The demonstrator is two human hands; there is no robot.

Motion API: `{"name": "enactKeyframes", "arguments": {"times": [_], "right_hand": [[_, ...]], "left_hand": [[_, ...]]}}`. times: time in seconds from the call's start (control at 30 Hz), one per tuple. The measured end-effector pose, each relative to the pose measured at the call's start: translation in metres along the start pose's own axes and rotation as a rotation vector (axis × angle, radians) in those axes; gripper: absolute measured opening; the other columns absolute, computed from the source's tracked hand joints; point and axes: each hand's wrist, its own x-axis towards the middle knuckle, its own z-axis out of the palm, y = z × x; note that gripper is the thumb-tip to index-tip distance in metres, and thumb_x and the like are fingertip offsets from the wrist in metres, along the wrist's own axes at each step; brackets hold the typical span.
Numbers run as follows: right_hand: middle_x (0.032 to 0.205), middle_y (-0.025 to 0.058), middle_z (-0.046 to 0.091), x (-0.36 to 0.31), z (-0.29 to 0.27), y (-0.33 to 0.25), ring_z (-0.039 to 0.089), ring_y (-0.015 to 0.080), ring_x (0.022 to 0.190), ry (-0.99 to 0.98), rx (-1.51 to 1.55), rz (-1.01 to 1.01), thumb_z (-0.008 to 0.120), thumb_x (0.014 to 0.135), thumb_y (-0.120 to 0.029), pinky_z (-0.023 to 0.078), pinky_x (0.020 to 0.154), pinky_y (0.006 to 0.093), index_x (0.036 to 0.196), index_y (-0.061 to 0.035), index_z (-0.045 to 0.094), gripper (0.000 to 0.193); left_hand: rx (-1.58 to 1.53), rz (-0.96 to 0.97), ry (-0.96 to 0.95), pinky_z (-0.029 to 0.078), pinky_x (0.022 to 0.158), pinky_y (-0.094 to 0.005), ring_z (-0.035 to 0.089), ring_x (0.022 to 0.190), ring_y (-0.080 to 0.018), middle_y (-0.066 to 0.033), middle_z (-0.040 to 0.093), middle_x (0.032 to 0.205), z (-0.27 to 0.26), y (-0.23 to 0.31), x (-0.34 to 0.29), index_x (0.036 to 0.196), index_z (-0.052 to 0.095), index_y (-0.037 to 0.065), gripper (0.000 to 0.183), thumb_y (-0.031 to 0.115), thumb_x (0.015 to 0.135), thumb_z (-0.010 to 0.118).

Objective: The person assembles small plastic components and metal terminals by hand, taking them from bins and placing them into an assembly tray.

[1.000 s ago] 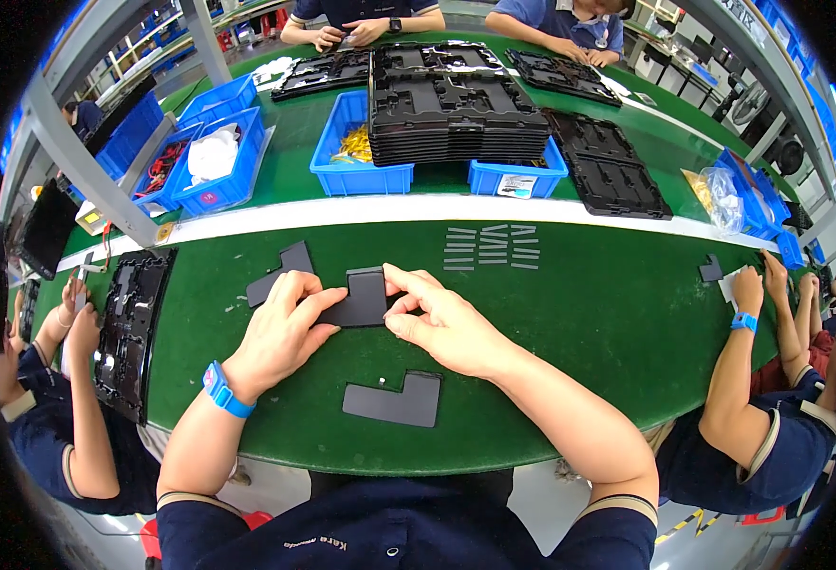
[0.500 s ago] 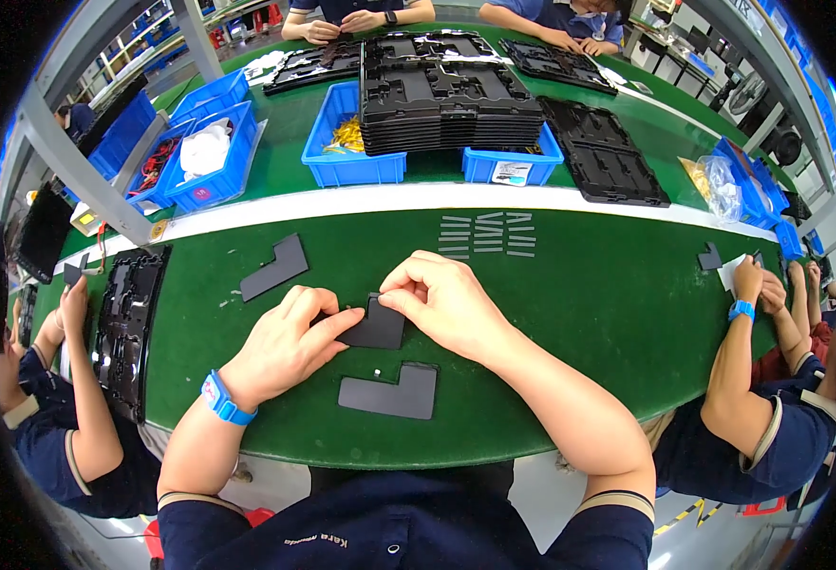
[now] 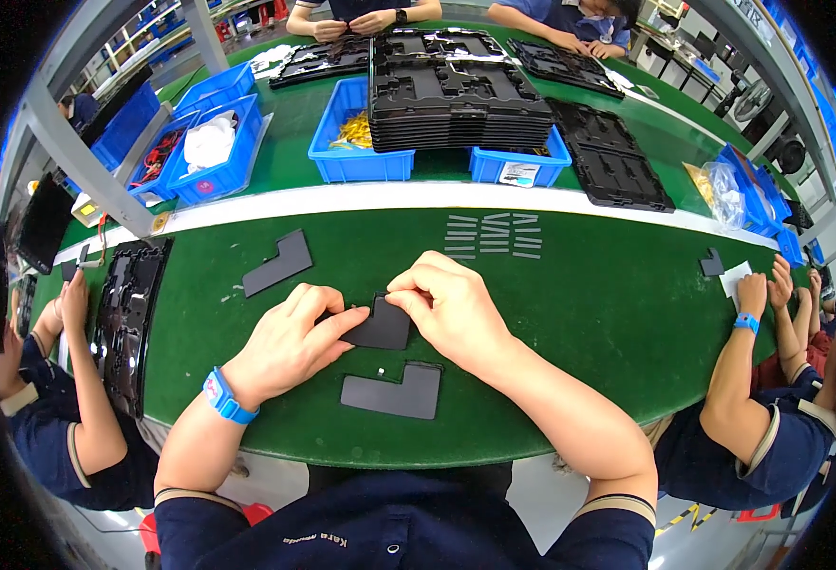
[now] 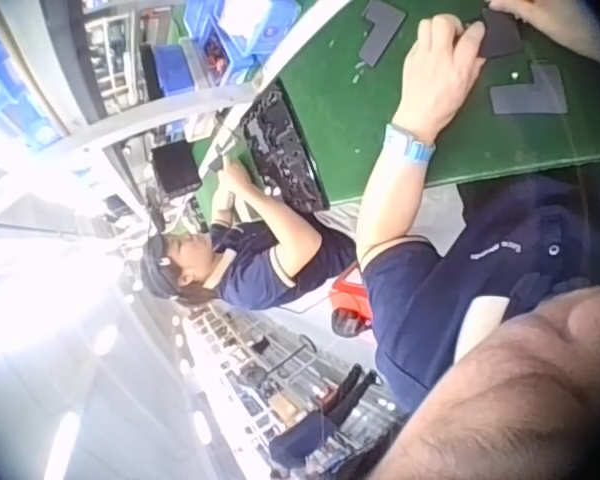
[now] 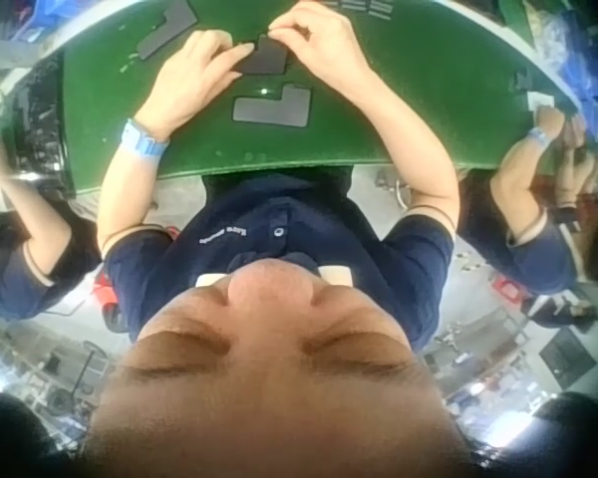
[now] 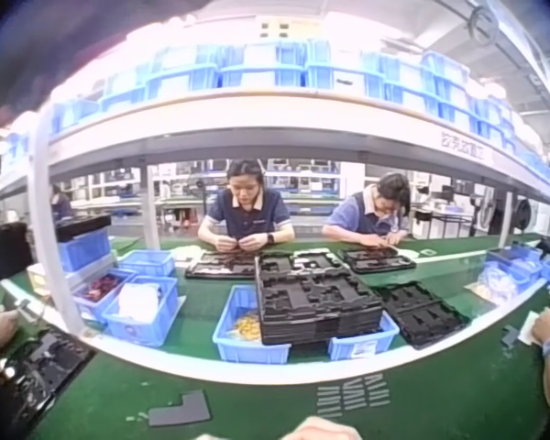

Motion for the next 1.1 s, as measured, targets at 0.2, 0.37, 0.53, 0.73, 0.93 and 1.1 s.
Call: {"name": "enactKeyframes", "arguments": {"times": [0.2, 0.37, 0.53, 0.73, 0.93, 1.1], "right_hand": [[0.082, 0.0044, 0.061, 0.0, -0.002, -0.006, 0.058, 0.0108, 0.067, -0.024, -0.086, 0.002, 0.069, 0.086, 0.0, 0.048, 0.059, 0.0247, 0.091, 0.0002, 0.071, 0.006], [0.079, 0.0069, 0.061, 0.003, -0.006, -0.011, 0.061, 0.0174, 0.069, -0.062, -0.025, 0.107, 0.07, 0.086, -0.009, 0.05, 0.063, 0.031, 0.088, 0.0006, 0.069, 0.009], [0.072, 0.002, 0.061, 0.01, -0.011, -0.006, 0.058, 0.0088, 0.066, -0.216, 0.184, 0.434, 0.069, 0.091, -0.016, 0.049, 0.06, 0.0273, 0.09, 0.0014, 0.066, 0.017], [0.07, 0.0001, 0.06, 0.009, -0.011, 0.005, 0.053, 0.0067, 0.06, -0.285, 0.298, 0.462, 0.067, 0.093, -0.021, 0.045, 0.054, 0.0243, 0.091, -0.0003, 0.063, 0.021], [0.085, 0.001, 0.062, 0.01, -0.01, 0.009, 0.055, 0.0075, 0.069, -0.249, 0.545, 0.488, 0.065, 0.096, -0.023, 0.047, 0.063, 0.0227, 0.101, -0.0024, 0.064, 0.022], [0.11, 0.0051, 0.061, 0.004, -0.01, 0.008, 0.057, 0.0124, 0.092, -0.231, 0.643, 0.423, 0.059, 0.099, -0.02, 0.049, 0.078, 0.0275, 0.133, -0.0029, 0.053, 0.039]], "left_hand": [[-0.037, -0.007, 0.017, 0.051, 0.071, -0.0334, 0.055, 0.09, -0.024, -0.0064, 0.053, 0.1, 0.003, -0.002, -0.002, 0.118, 0.063, 0.01, 0.055, 0.009, 0.066, 0.079], [-0.027, 0.002, 0.027, 0.051, 0.071, -0.0333, 0.056, 0.09, -0.0241, -0.0064, 0.053, 0.1, 0.004, -0.001, -0.001, 0.118, 0.063, 0.01, 0.054, 0.01, 0.066, 0.079], [-0.003, 0.009, 0.041, 0.052, 0.071, -0.0334, 0.056, 0.09, -0.024, -0.0062, 0.053, 0.1, 0.005, -0.001, -0.002, 0.117, 0.064, 0.011, 0.053, 0.01, 0.067, 0.079], [0.028, 0.017, 0.048, 0.052, 0.071, -0.0332, 0.056, 0.09, -0.0235, -0.0059, 0.053, 0.1, 0.007, -0.001, -0.002, 0.117, 0.064, 0.011, 0.052, 0.011, 0.068, 0.079], [0.051, -0.032, 0.093, 0.052, 0.071, -0.0344, 0.056, 0.09, -0.0247, -0.0072, 0.053, 0.101, 0.002, -0.002, -0.001, 0.119, 0.063, 0.01, 0.054, 0.008, 0.068, 0.079], [-0.017, -0.181, 0.123, 0.054, 0.069, -0.0338, 0.056, 0.093, -0.0254, -0.0081, 0.052, 0.104, 0.005, -0.008, -0.003, 0.118, 0.06, 0.006, 0.051, 0.006, 0.07, 0.079]]}}
